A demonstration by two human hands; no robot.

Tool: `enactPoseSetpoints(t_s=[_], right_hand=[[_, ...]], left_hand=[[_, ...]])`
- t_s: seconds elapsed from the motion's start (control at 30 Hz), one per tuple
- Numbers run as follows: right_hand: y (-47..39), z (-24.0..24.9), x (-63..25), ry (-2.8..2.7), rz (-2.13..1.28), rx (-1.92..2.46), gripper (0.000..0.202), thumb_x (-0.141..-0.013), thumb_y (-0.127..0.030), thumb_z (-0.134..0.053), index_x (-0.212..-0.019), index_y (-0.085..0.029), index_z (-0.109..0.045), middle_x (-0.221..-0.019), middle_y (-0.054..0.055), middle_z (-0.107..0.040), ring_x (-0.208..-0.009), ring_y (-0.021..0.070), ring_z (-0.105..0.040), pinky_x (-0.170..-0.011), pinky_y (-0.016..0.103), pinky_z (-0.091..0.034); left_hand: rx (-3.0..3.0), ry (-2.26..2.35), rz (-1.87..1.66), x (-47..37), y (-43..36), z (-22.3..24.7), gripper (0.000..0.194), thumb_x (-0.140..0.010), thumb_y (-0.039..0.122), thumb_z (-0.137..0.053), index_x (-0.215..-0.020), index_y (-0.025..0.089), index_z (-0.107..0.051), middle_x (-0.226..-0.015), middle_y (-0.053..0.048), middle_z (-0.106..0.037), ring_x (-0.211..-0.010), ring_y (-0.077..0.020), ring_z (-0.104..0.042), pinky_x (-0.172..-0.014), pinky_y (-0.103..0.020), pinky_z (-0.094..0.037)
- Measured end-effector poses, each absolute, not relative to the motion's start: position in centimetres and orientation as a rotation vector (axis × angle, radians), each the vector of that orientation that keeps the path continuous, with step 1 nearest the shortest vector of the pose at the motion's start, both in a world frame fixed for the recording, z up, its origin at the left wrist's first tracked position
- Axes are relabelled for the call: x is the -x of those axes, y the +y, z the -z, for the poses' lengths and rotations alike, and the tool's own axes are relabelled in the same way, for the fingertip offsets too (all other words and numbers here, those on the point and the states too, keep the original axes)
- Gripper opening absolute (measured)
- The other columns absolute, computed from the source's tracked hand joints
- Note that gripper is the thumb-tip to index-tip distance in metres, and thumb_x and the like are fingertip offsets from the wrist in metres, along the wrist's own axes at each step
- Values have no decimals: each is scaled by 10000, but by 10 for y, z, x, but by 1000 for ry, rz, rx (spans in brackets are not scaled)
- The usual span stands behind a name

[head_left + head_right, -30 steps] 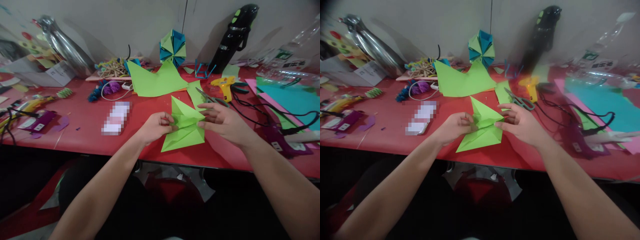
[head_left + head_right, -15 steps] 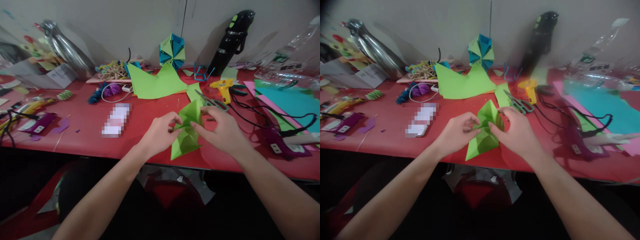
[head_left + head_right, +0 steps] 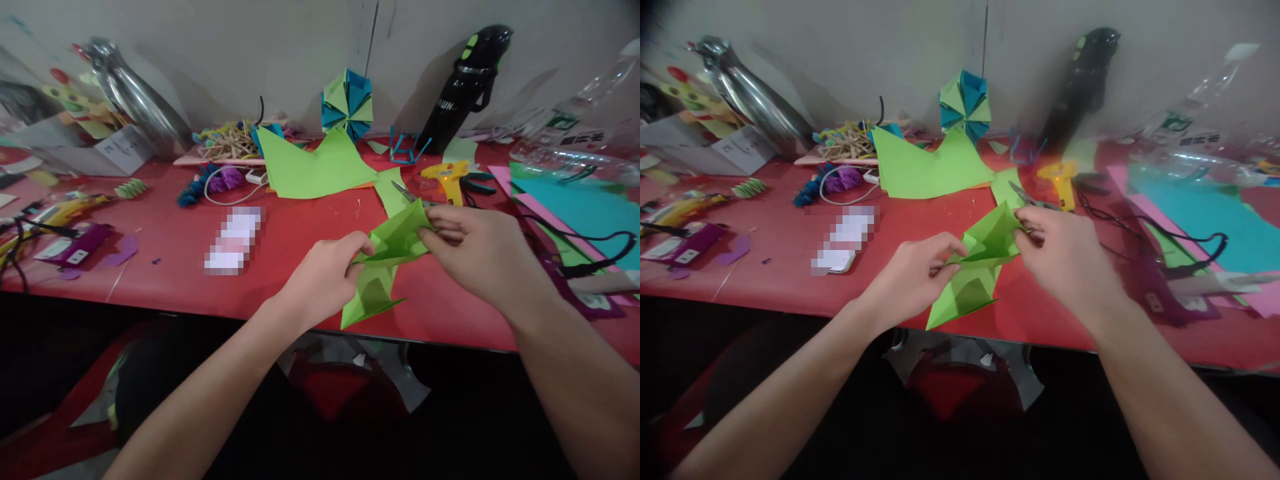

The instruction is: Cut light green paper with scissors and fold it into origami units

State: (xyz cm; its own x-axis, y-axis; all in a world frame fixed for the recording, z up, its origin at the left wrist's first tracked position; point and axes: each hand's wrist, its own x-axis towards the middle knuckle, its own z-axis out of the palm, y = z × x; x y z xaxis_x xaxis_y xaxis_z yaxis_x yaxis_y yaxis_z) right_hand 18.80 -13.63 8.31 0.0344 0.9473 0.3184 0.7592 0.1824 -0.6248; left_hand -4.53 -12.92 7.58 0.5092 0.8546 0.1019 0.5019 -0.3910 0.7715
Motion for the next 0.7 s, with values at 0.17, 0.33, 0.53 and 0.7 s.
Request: enactPoseSetpoints(t_s=[0.17, 0.33, 0.53, 0.7], right_hand=[[-133, -85, -201, -1577, -698, 1529, 371, -813, -459, -754, -1113, -241, -745, -1131, 84, -766, -1041, 298, -728, -939, 467, -583], [-130, -74, -203, -1534, -1196, 1377, 789, -664, -458, -890, -1369, -265, -592, -1351, 113, -667, -1238, 320, -637, -982, 469, -580], [-133, -65, -195, -1534, -1142, 1281, 594, -683, -408, -892, -1209, -252, -664, -1168, 88, -736, -1059, 272, -711, -935, 438, -600], [-133, -63, -195, -1388, -1131, 1340, 442, -639, -404, -918, -1022, -247, -761, -980, 54, -792, -913, 260, -760, -840, 411, -642]], left_hand=[[-1784, 1045, -736, 50, -114, -63, 140, -829, 188, -703, -963, 199, -664, -1034, -50, -727, -980, -201, -693, -847, -329, -562], [-1490, 1059, -782, 59, -92, -45, 298, -722, 246, -830, -961, 160, -675, -1009, -81, -711, -933, -196, -677, -816, -336, -544], [-1400, 934, -790, 61, -92, -40, 338, -707, 275, -853, -955, 166, -650, -943, -45, -686, -803, -134, -642, -715, -271, -509], [-1372, 916, -858, 58, -95, -43, 346, -687, 286, -869, -885, 167, -611, -900, -22, -662, -778, -120, -618, -696, -253, -492]])
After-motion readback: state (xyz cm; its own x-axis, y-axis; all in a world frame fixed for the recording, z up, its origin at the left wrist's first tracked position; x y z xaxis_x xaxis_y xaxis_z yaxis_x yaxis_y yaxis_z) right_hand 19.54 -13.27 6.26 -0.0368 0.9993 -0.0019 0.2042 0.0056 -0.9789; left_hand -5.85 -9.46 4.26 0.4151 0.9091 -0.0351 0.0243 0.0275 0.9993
